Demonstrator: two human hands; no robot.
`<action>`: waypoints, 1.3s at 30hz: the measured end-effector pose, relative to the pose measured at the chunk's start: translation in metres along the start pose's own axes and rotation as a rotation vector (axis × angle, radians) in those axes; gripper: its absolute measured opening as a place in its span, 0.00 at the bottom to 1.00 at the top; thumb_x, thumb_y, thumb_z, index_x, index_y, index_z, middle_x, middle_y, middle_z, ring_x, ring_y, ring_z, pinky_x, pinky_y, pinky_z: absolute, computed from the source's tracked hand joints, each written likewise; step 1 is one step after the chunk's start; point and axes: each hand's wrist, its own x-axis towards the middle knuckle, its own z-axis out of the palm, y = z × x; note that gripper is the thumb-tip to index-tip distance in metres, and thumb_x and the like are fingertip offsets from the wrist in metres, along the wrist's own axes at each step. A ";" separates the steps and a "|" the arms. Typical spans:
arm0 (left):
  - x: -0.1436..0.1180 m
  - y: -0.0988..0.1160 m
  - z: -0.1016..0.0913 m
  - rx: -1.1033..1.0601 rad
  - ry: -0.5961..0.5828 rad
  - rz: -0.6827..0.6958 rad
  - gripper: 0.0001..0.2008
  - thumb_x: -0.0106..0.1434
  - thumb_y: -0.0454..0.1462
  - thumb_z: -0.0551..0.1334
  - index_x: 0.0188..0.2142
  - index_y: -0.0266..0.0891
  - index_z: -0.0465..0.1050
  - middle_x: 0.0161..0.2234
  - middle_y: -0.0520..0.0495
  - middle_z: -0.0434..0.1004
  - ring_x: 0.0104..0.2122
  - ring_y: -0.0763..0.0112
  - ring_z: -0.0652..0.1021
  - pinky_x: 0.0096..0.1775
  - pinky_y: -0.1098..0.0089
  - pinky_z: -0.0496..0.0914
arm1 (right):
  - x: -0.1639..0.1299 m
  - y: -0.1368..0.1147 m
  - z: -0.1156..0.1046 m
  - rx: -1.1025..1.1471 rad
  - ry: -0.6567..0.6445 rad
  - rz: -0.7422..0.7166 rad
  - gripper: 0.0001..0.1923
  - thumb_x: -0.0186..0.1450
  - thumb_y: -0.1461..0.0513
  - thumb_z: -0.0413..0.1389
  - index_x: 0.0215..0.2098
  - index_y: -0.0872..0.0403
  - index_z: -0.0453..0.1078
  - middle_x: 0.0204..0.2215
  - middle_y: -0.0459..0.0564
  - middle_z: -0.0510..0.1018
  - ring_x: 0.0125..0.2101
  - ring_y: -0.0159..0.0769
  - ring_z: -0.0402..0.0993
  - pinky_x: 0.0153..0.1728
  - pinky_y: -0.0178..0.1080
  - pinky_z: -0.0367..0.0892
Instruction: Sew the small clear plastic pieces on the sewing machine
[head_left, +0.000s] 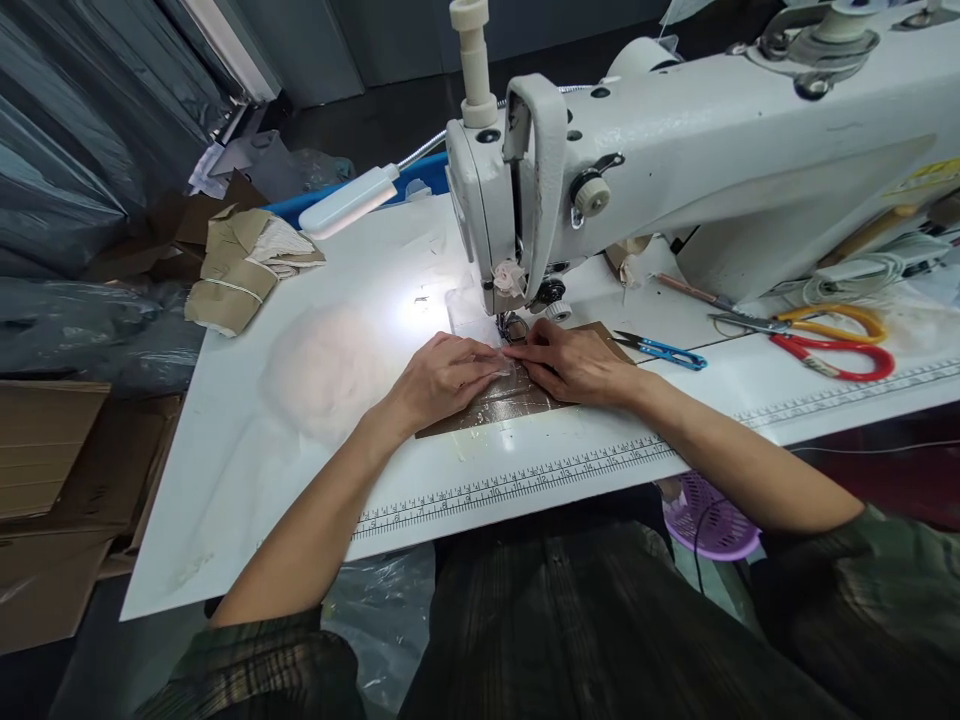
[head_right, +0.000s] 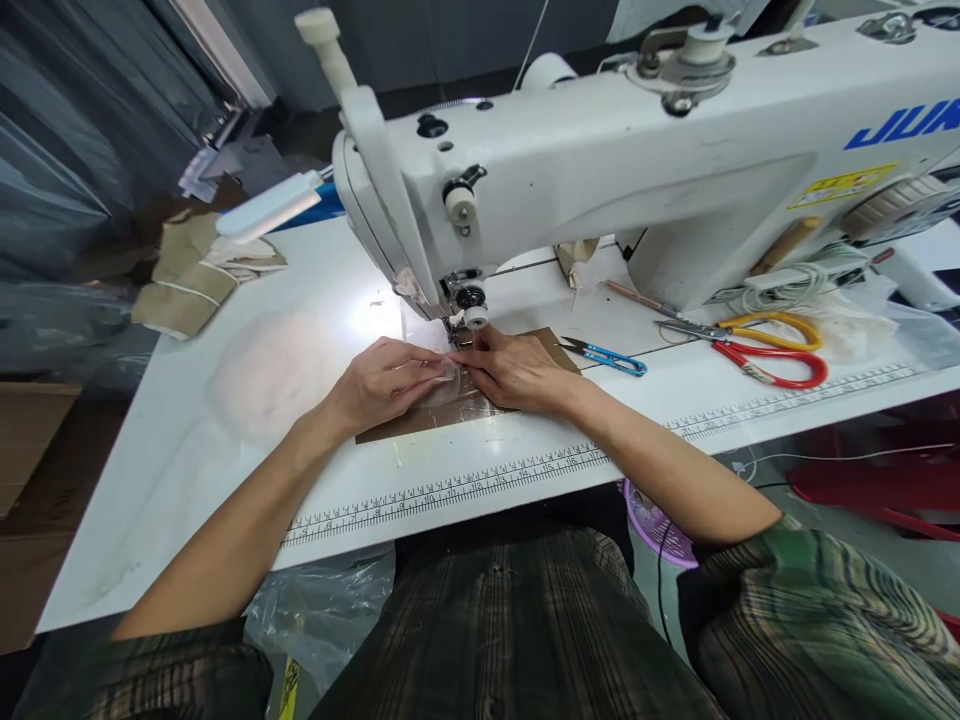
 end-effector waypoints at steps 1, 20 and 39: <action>0.000 -0.001 0.000 -0.011 -0.013 0.001 0.10 0.70 0.39 0.58 0.40 0.44 0.79 0.42 0.48 0.82 0.39 0.69 0.80 0.41 0.63 0.74 | 0.001 -0.002 0.000 -0.020 -0.015 -0.005 0.22 0.71 0.60 0.47 0.61 0.47 0.68 0.45 0.56 0.71 0.35 0.39 0.68 0.30 0.39 0.63; -0.005 0.024 -0.010 0.150 0.059 -0.088 0.08 0.68 0.38 0.61 0.36 0.41 0.79 0.42 0.42 0.77 0.38 0.66 0.77 0.39 0.60 0.73 | -0.002 -0.005 0.003 0.206 0.139 -0.023 0.21 0.70 0.62 0.47 0.58 0.49 0.71 0.43 0.53 0.74 0.36 0.36 0.72 0.38 0.41 0.70; -0.010 0.019 -0.005 0.044 -0.001 -0.052 0.08 0.68 0.36 0.60 0.35 0.39 0.78 0.44 0.45 0.81 0.39 0.65 0.80 0.43 0.57 0.71 | 0.001 -0.008 0.003 0.101 0.041 -0.045 0.22 0.68 0.66 0.47 0.57 0.52 0.71 0.45 0.57 0.71 0.39 0.41 0.71 0.41 0.45 0.72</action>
